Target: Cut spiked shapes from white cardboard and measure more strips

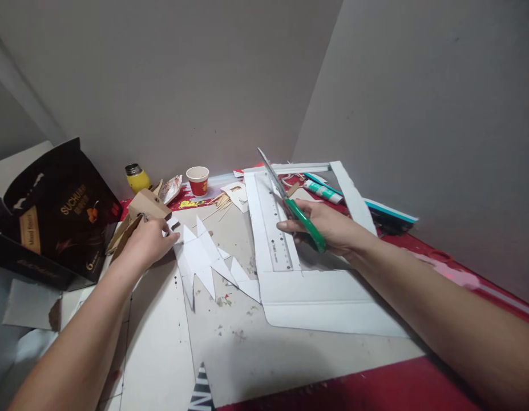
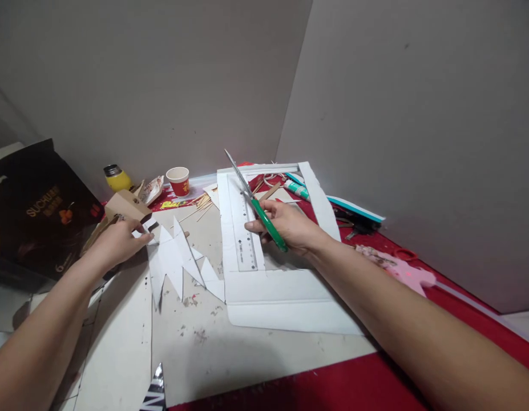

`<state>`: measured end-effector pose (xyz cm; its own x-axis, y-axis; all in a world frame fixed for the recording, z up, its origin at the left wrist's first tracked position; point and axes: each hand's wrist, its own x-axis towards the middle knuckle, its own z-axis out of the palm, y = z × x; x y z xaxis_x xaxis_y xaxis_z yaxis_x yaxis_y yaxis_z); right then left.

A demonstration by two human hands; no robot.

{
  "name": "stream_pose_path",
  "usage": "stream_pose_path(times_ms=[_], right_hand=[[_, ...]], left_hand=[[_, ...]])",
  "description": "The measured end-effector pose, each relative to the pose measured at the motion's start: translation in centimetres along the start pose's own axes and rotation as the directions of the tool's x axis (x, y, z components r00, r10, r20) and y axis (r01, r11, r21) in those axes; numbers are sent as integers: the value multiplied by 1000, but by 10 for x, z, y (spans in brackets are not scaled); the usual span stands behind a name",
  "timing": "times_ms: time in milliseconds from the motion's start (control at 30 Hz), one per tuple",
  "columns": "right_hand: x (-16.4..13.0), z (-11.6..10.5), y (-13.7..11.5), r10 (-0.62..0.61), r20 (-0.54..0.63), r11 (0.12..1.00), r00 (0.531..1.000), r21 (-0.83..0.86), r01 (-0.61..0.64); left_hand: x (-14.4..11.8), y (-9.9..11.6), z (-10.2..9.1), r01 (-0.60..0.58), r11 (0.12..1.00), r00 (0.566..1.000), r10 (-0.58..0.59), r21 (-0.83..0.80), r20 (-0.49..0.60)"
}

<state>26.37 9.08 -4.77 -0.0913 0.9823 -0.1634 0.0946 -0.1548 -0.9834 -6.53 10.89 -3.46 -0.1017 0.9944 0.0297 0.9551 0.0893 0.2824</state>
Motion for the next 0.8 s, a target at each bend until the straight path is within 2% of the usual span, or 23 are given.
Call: stream_pose_path(times_ms=[167,300,467,800], right_hand=[[1,4,2,33,64,999,997,-12,-32],[2,3,2,38,68,999,997,0,-38],[3,1,5,22,76,1000,997,2,-22],[0,4,9,47,68,999,997,-31,-45]], left_hand=[[1,1,8,-11,998,999,14,-60,42],[0,1,10,-14,976,992,40,-217,116],[-2,1,9,28,899,979,64,-438,193],[-5,6,7,68,784,983,54,-617,177]])
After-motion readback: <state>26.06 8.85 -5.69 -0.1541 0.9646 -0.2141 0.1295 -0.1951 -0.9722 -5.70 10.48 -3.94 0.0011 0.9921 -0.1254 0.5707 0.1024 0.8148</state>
